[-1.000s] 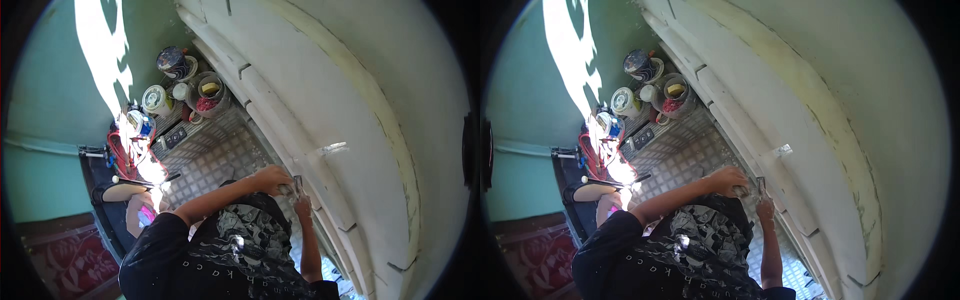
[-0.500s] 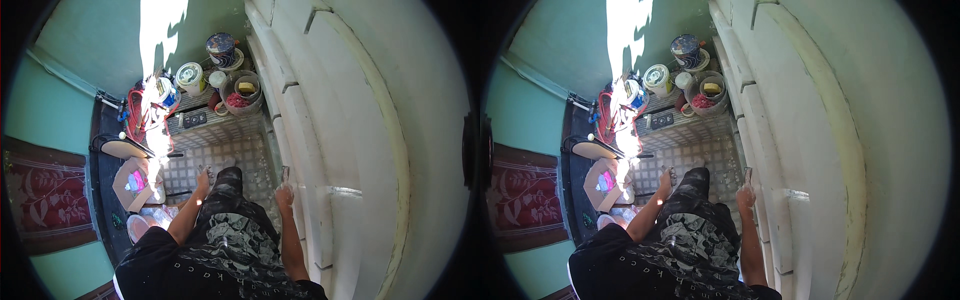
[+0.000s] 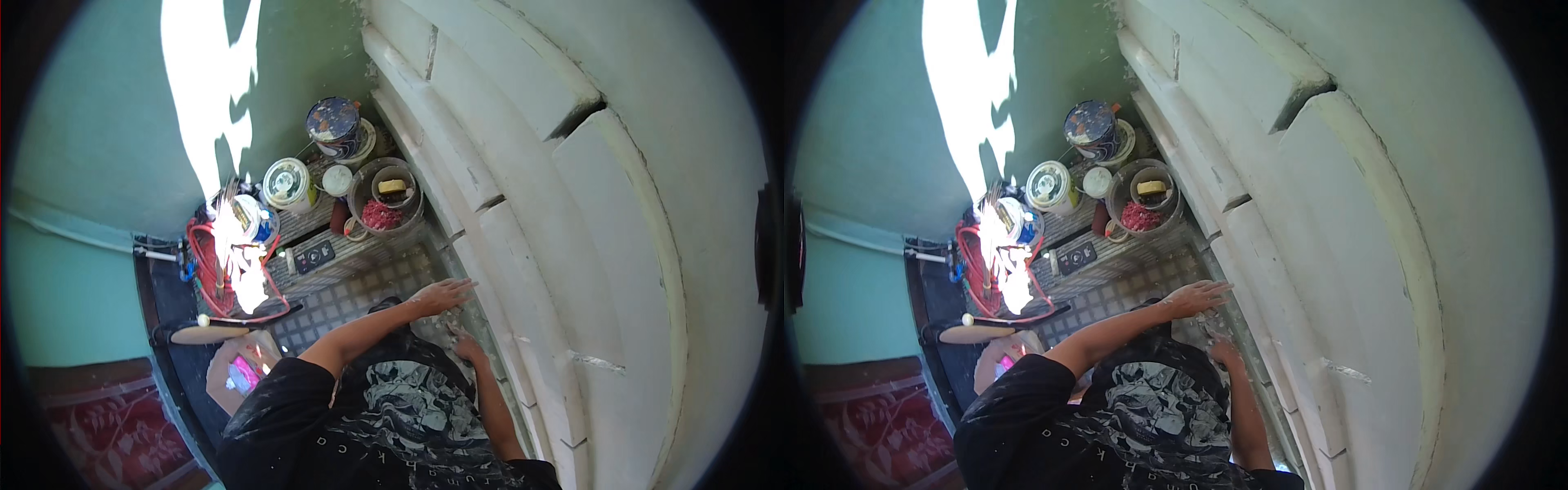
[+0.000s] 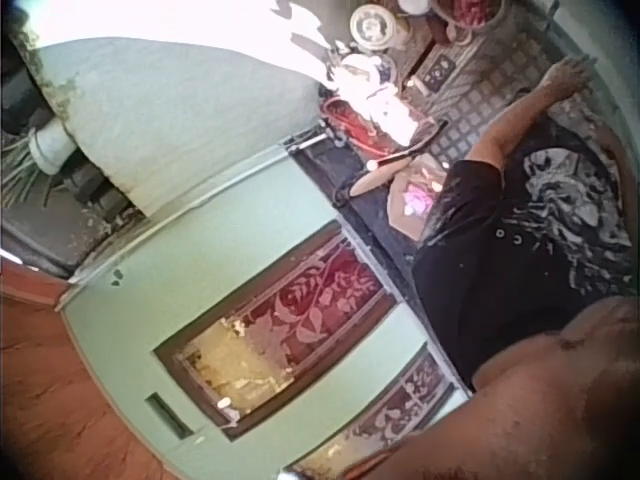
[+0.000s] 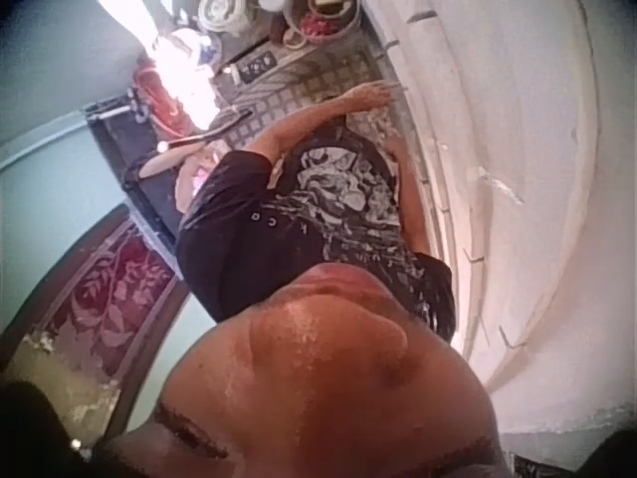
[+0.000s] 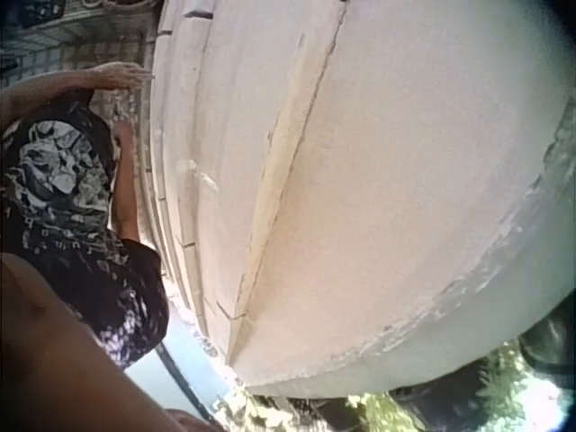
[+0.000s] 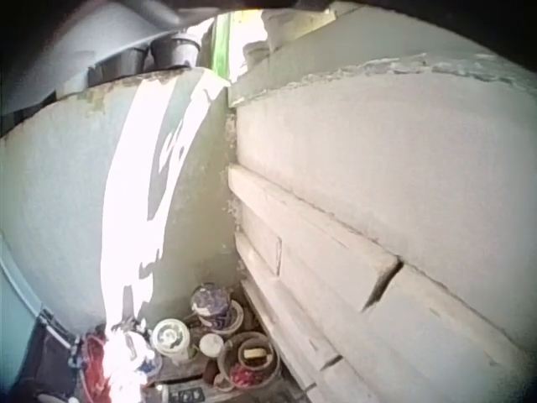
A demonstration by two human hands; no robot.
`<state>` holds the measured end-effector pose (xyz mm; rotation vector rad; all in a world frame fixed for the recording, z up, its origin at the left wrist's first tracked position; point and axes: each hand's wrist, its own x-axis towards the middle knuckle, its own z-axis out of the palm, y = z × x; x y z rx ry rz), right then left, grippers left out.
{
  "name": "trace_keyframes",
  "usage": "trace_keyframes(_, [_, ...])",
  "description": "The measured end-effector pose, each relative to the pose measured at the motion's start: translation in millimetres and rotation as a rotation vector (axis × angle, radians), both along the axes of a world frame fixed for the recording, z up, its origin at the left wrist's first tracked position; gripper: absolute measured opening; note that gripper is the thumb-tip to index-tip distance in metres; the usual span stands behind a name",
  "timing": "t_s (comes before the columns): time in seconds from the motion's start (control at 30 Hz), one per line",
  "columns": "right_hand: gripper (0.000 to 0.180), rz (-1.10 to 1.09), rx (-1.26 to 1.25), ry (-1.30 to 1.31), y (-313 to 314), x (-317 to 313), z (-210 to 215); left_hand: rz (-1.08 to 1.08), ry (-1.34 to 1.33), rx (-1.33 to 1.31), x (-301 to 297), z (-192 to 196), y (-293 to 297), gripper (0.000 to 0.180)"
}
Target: Applying and smoothing plaster or filler into cracks on a wall surface.
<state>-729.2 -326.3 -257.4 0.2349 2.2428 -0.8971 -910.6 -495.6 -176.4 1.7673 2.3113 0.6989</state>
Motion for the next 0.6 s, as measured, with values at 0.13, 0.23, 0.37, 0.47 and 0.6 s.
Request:
trace_keyframes(0.13, [0.075, -0.101, 0.154, -0.092, -17, 37, -5, -0.213, 0.262, 0.04, -36, -25, 14, 0.069])
trace_keyframes(0.23, [0.073, -0.463, 0.103, -0.043, -35, 52, 23, -0.207, 0.298, -0.01, -72, -20, 11, 0.068])
trace_keyframes(0.37, [0.072, -1.075, -0.194, -0.146, -62, 69, 42, 0.064, 0.142, -0.122, -117, -1, -16, 0.065])
trace_keyframes(0.47, [0.071, -1.218, -0.253, -0.086, -73, 74, 64, 0.14, 0.101, -0.021, -119, -17, -30, 0.062])
trace_keyframes(0.6, [0.074, -1.104, -0.006, 0.072, -71, 142, -11, 0.099, -0.033, 0.099, -94, 5, 1, 0.067])
